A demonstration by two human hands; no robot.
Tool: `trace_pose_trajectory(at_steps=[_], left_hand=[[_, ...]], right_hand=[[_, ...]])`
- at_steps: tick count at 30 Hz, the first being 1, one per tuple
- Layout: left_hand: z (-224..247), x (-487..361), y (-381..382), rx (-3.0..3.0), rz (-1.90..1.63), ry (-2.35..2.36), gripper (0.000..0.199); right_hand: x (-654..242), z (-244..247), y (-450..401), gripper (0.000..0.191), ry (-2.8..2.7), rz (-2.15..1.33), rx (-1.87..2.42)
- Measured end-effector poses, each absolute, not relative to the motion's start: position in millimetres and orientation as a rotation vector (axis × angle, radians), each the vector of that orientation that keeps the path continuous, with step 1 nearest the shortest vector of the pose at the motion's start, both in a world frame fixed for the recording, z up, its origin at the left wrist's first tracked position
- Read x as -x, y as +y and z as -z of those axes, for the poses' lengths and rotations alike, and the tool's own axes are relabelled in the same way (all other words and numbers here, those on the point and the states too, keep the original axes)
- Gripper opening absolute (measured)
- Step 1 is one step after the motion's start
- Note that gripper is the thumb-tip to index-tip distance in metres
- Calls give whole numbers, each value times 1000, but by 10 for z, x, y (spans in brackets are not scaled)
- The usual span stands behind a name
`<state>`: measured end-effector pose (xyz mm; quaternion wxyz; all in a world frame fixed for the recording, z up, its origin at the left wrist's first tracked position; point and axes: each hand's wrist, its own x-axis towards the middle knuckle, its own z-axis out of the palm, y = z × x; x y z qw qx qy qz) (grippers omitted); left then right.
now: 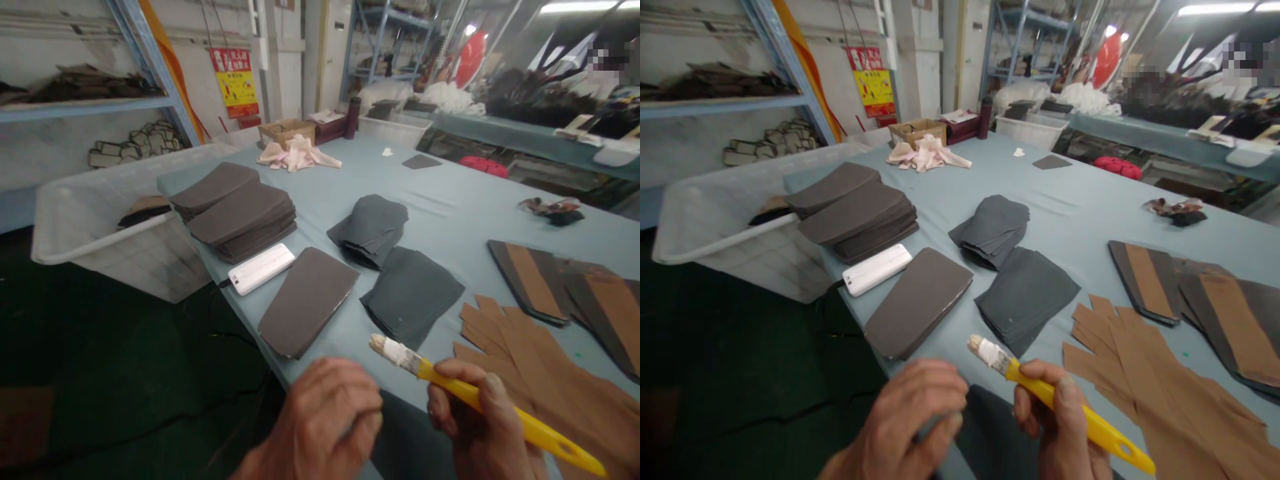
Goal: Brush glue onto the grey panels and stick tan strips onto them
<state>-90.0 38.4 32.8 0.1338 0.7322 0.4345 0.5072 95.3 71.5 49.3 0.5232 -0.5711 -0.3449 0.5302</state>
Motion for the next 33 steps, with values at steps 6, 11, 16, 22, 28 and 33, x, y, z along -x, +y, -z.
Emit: trace_pose_trajectory(at_steps=[6,11,16,22,28,33], left_hand=[[-466,1668,841,-2249,-1156,1535,20],[-407,1875,1128,-2495,-871,1437,23],[-350,1941,1223,-2563,-762,1410,24],[-229,2002,1250,-2567,-785,1431,25],[-194,2009,1254,-2551,-844,1435,24],[-170,1999,1258,-2532,-894,1446,24]], right_hand=[[-609,-530,791,52,-952,-1328,1391],[-522,-374,921,51,-1072,-1372,1292],[-327,-406,830,47,-1025,-1353,1352],[-237,-417,770,48,-995,-1295,1433],[-306,-326,823,49,-1012,-1189,1458],[-267,-361,813,42,-972,-1114,1452]])
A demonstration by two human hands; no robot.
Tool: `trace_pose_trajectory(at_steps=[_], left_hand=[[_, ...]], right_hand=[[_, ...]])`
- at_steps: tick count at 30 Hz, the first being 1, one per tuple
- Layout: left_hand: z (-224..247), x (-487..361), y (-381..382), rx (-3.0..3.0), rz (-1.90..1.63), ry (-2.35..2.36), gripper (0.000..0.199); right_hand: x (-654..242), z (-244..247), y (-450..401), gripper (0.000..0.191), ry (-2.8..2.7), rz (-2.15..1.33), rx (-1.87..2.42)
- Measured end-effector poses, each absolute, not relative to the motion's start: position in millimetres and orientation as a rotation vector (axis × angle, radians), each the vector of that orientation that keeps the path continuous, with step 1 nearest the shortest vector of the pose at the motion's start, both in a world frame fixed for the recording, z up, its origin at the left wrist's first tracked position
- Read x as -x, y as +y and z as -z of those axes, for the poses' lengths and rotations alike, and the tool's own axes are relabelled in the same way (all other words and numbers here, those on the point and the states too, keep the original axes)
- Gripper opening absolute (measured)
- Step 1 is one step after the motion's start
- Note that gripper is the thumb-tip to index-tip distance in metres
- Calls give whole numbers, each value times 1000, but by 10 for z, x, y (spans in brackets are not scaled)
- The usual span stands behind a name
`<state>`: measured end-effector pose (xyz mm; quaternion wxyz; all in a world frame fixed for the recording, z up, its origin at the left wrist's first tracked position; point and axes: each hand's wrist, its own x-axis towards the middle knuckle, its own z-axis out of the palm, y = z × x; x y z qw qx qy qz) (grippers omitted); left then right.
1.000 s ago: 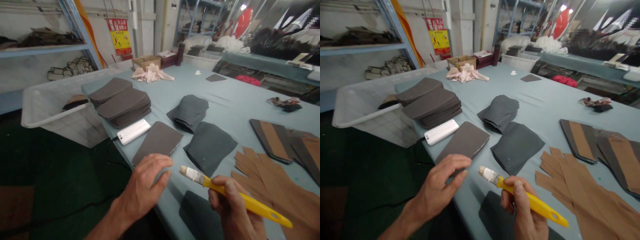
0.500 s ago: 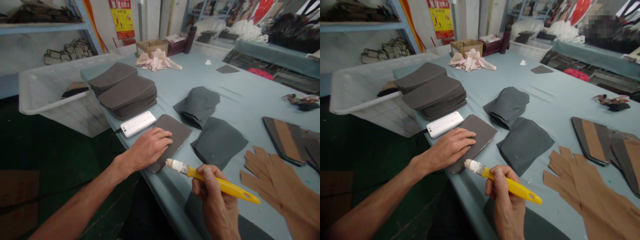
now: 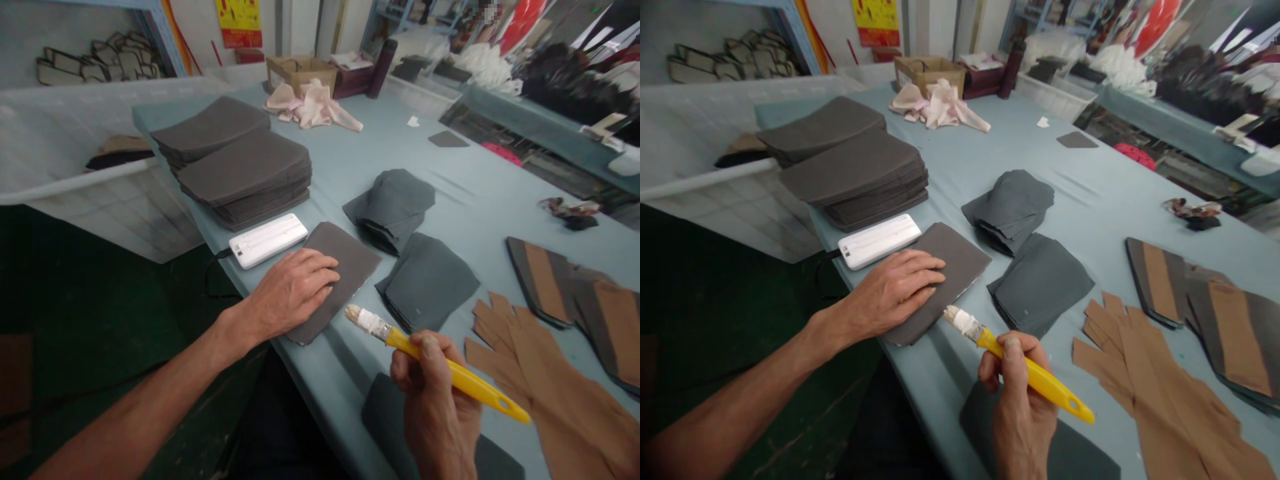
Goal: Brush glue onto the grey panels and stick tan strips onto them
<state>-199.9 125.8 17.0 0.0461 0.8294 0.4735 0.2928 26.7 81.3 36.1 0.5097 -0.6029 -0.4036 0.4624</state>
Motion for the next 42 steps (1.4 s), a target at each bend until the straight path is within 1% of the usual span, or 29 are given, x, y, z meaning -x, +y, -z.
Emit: trace_pose_trajectory(at_steps=[8,13,17,23,30,36,42], left_hand=[[-157,2000,1245,-2527,-891,1471,25],[-163,2002,1247,-2517,-899,1470,24],[-163,2008,1243,-2515,-882,1475,24],[-163,2002,1248,-2497,-874,1464,23],[-145,1992,1256,-2477,-885,1469,22],[-141,1997,1249,-2457,-892,1460,22],[-140,2000,1249,-2455,-882,1460,22]], right_hand=[[-460,-226,947,45,-1061,-996,1364],[-479,-241,981,43,-1078,-951,1373],[-434,-295,960,46,-1044,-945,1389],[-305,-445,769,51,-1095,-1049,1440],[-203,-435,586,49,-992,-1241,1446],[-131,-394,560,43,-988,-1219,1414],[-219,-237,641,40,-1018,-1198,1336]])
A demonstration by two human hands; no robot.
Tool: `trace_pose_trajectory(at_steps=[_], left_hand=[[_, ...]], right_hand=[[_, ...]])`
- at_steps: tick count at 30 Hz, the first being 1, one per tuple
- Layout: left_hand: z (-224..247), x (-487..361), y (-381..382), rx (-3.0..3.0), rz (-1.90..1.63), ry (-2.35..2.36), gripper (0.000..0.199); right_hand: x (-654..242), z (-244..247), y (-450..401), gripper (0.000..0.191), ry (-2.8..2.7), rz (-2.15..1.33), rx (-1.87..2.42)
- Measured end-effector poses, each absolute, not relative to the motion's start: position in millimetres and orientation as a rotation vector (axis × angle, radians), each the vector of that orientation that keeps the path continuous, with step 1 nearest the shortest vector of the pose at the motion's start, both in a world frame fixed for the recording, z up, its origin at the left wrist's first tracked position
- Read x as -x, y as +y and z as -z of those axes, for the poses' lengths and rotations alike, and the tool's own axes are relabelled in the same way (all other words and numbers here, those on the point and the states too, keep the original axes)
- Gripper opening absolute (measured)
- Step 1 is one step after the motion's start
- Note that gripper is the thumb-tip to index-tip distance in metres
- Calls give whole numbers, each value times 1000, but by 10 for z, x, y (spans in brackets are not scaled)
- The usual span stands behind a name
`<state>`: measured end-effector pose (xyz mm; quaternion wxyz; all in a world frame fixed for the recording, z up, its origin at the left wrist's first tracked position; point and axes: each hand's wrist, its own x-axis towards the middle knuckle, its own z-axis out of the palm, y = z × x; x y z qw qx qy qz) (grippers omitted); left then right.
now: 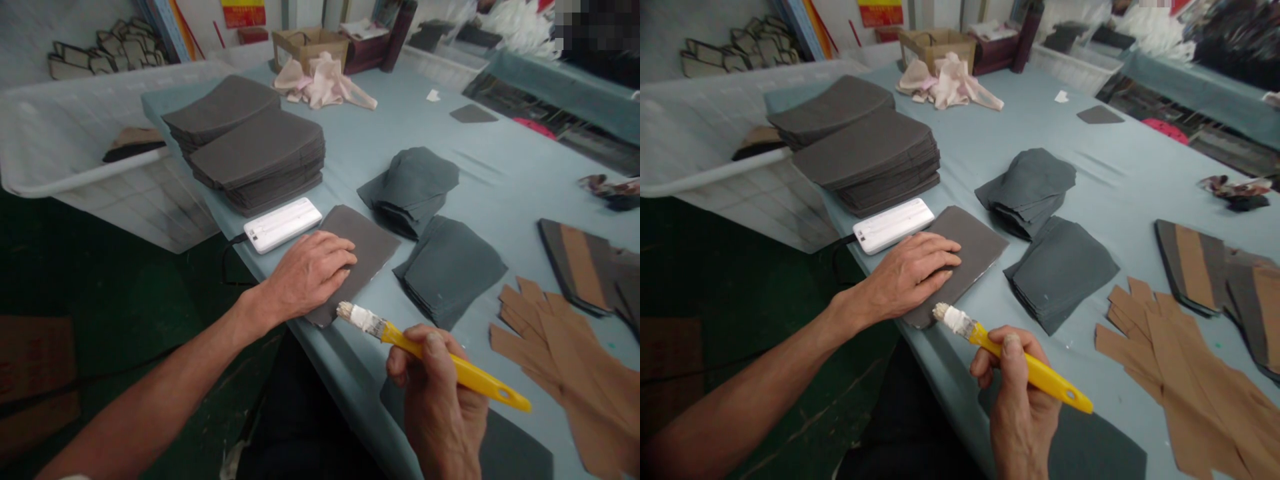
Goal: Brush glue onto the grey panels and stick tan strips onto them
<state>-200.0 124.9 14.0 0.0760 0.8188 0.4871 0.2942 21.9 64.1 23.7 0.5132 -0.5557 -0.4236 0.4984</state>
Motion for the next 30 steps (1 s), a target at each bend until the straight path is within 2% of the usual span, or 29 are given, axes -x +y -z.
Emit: trace_pose_trajectory(at_steps=[8,15,25,30], left_hand=[[-167,1996,1271,-2497,-810,1447,23],[-184,1967,1248,-2531,-737,1509,22],[-214,1921,1251,-2566,-658,1562,20],[-215,1923,1257,-2565,-649,1572,18]], right_hand=[[-274,-308,669,39,-1132,-946,1381],[-127,-394,545,38,-1107,-1090,1411],[-35,-469,548,34,-1169,-995,1424],[-167,-472,515,33,-1417,-940,1447]])
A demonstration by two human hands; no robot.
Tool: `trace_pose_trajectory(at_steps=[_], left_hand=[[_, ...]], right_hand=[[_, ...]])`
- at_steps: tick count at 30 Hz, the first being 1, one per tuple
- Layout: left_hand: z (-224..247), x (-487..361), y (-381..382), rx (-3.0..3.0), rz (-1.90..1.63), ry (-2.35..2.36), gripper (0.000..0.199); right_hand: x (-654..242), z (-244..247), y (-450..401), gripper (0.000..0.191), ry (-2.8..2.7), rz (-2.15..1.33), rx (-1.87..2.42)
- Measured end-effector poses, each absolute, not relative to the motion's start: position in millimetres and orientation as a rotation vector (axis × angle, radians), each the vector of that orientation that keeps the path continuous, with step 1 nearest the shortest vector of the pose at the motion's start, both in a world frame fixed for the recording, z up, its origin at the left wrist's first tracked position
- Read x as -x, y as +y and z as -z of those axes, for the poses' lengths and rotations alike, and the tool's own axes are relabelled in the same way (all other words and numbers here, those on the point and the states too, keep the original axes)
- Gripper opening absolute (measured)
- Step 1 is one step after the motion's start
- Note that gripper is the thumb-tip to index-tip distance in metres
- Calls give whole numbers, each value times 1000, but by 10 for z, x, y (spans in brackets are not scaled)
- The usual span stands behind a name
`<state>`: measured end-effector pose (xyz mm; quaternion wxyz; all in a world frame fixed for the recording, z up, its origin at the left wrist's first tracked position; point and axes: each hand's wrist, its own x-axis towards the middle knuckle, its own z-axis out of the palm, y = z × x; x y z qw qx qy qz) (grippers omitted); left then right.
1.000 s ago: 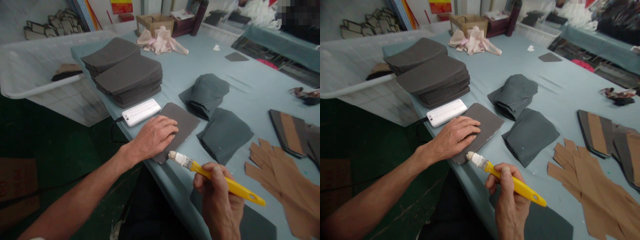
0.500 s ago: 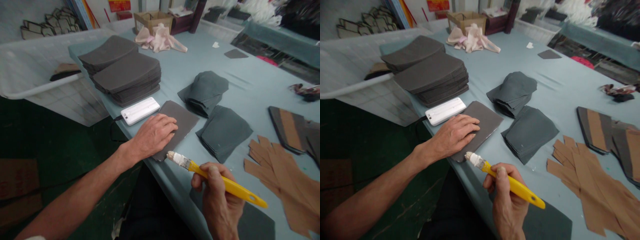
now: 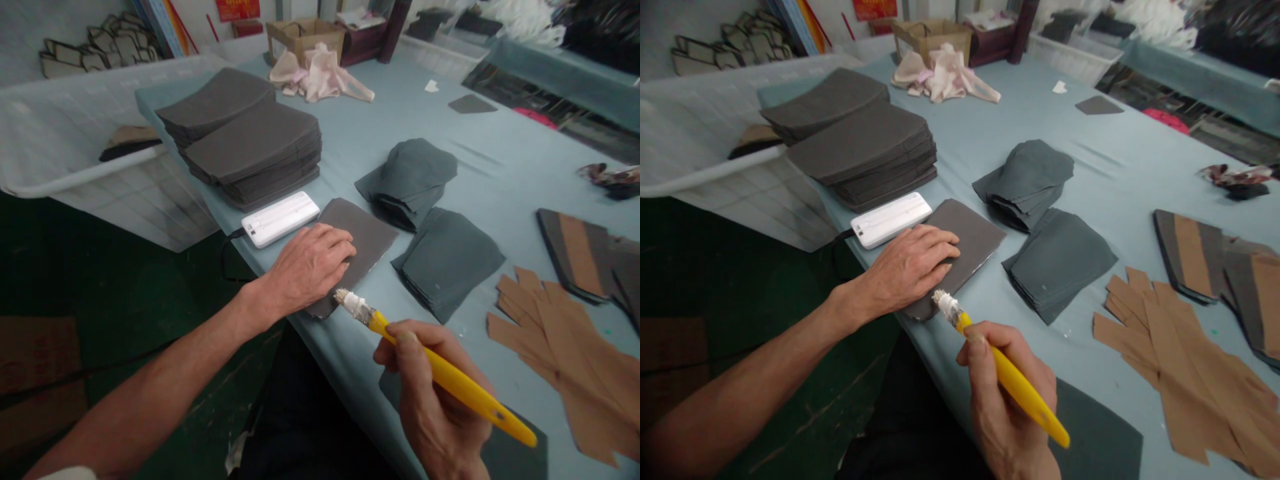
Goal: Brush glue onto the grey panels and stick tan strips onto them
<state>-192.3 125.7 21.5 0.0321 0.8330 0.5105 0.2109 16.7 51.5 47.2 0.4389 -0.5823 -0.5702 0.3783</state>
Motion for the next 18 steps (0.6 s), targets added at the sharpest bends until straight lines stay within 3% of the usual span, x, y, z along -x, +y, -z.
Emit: trace_pose_trajectory(at_steps=[9,18], left_hand=[[-190,1929,1244,-2531,-696,1574,19],[-172,1926,1248,-2498,-737,1579,19]], right_hand=[[-393,-626,750,9,-2079,-866,899],[-436,-689,795,5,-2198,-919,820]])
